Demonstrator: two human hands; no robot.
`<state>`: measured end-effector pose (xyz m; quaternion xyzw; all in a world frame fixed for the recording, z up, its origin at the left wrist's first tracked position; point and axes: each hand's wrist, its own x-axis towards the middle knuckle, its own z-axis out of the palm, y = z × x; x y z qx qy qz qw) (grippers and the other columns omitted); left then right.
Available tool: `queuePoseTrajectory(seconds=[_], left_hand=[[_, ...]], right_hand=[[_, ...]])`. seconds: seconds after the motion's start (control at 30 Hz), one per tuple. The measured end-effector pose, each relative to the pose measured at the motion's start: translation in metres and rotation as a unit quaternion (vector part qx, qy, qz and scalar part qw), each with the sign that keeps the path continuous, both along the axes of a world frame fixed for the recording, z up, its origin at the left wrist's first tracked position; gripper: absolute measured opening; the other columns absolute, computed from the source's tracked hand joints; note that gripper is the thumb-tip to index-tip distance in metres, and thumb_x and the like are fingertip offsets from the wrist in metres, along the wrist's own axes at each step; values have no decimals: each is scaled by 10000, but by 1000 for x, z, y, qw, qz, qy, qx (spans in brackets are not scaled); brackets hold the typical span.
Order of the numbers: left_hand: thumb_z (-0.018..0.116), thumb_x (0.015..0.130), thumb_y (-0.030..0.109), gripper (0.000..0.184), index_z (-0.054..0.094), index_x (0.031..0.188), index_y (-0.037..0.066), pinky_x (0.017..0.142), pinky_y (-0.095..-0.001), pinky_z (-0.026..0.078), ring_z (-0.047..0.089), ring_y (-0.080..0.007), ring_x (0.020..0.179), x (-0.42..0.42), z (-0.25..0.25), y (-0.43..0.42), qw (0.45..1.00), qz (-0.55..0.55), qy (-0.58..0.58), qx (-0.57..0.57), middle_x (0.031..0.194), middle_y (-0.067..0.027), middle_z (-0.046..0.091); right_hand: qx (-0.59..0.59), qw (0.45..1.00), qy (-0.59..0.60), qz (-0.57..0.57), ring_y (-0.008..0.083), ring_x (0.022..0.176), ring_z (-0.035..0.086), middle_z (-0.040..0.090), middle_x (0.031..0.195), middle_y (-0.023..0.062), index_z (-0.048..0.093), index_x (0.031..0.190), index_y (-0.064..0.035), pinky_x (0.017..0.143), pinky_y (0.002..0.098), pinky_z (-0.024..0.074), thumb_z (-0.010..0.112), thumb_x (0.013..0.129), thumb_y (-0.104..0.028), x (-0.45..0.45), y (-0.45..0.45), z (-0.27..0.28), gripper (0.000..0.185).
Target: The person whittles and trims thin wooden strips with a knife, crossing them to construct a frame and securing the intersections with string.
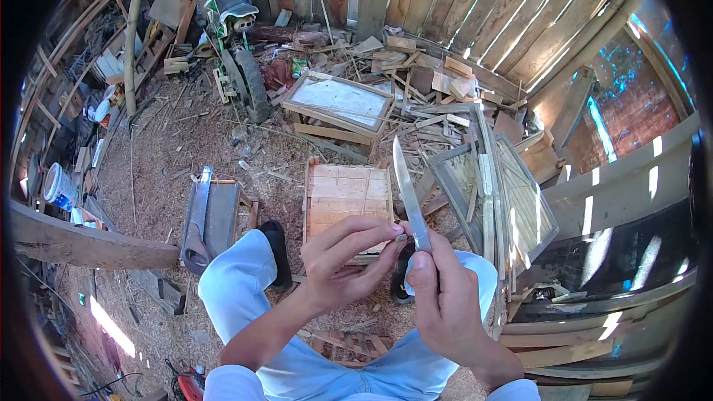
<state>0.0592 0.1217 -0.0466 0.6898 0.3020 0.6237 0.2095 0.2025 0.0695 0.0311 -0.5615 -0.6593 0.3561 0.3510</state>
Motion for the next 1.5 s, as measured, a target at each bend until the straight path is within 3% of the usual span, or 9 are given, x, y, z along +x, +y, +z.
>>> queuePoseTrajectory(seconds=[0.27,0.33,0.57,0.63,0.87,1.23,1.27,1.33,1.5], left_hand=[[745,693,-70,305,656,977,-2,673,-293,567,696,-234,792,-1,-5,0,1000,-19,-19,0,882,-130,690],[744,694,-71,300,648,970,-4,679,-295,567,695,-240,795,-2,-7,-1,1000,-20,-18,-7,887,-133,690],[743,694,-74,312,621,971,-1,706,-296,560,689,-238,847,-2,0,-3,998,-60,-7,-17,936,-145,684],[750,692,-69,315,620,971,1,710,-292,555,686,-233,853,-3,-3,-1,997,-75,-6,-19,930,-142,682],[754,681,-106,298,613,929,-20,754,-312,547,654,-224,887,1,-14,-3,984,-104,-86,-112,936,-146,657],[766,681,-70,279,672,934,4,694,-284,552,686,-208,812,5,-5,-4,995,-34,-57,-80,895,-123,685],[764,680,-73,275,675,930,1,688,-286,554,686,-209,804,5,-5,-5,995,-26,-46,-79,889,-121,685],[764,679,-74,271,677,925,-4,688,-287,555,686,-210,805,4,-5,-5,996,-22,-44,-71,886,-122,684],[765,676,-74,249,678,903,-17,689,-283,557,688,-216,810,4,-4,-4,997,-11,-48,-59,875,-125,681]], right_hand=[[-8,998,48,28,220,564,591,560,704,150,441,1219,34,534,331,456,423,971,-86,-3,3,-7,276],[5,999,46,21,86,610,514,551,705,41,448,1282,9,559,235,424,403,984,-104,-4,1,-10,322],[-14,999,30,-4,84,633,517,556,722,47,439,1257,32,570,234,426,404,986,-110,-3,-2,-7,308],[18,998,53,19,222,655,640,611,785,163,405,1190,52,558,343,474,426,975,-98,4,1,-11,263],[9,999,40,26,209,605,602,570,732,127,416,1174,45,539,336,455,424,984,-113,8,-3,-7,247],[-13,1000,-8,12,267,616,606,568,773,179,399,1289,34,560,370,454,380,986,-111,-4,-1,1,337],[-14,1000,-8,12,267,616,606,568,773,179,399,1289,34,560,370,454,380,986,-111,-5,-1,0,337],[-6,1000,23,-9,116,630,484,528,744,66,422,1311,35,587,258,403,376,997,-142,-8,-1,-4,363],[16,1000,0,0,128,603,489,529,722,82,406,1320,43,560,271,401,371,991,-118,-11,-1,-10,368]])
